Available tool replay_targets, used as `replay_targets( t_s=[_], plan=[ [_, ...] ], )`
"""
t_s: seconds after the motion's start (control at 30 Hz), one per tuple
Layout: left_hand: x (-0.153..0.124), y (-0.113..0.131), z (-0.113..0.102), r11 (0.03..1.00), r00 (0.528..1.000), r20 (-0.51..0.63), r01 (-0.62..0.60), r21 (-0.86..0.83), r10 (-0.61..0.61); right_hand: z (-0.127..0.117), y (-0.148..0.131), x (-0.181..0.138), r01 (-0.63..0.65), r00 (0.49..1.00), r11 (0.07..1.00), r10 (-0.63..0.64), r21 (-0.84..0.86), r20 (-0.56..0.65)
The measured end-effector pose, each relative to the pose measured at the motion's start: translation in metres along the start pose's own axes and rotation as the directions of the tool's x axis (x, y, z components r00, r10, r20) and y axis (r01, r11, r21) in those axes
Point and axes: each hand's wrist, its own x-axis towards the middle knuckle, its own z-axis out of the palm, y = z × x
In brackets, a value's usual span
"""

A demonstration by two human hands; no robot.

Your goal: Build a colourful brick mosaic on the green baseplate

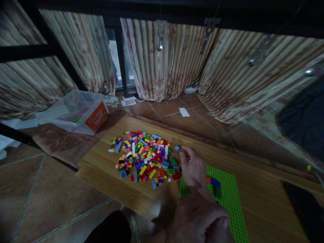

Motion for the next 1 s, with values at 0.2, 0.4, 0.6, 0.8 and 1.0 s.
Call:
replay_targets(
  t_s=[0.2,0.4,0.6,0.8,1.0],
  plan=[
    [0.013,0.001,-0.016,0.999,0.996,0.081,-0.031,-0.041,0.034,0.021,-0.006,0.026,0.075,0.992,0.996,-0.079,0.041,0.100],
    [0.031,0.008,-0.041,0.977,0.989,0.012,0.150,-0.148,-0.150,-0.052,0.006,0.000,-0.090,0.988,0.955,0.121,0.283,-0.091],
    [0.037,-0.001,-0.042,0.872,0.888,0.069,0.459,-0.170,-0.454,-0.122,0.059,-0.077,-0.428,0.863,0.810,0.498,0.402,-0.085],
    [0.039,-0.010,-0.035,0.861,0.859,0.180,0.500,-0.092,-0.480,-0.110,0.077,-0.104,-0.520,0.840,0.754,0.538,0.402,0.077],
    [0.039,-0.013,-0.029,0.896,0.868,0.226,0.414,0.163,-0.442,-0.103,0.074,-0.099,-0.537,0.837,0.754,0.533,0.378,0.124]
  ],
)
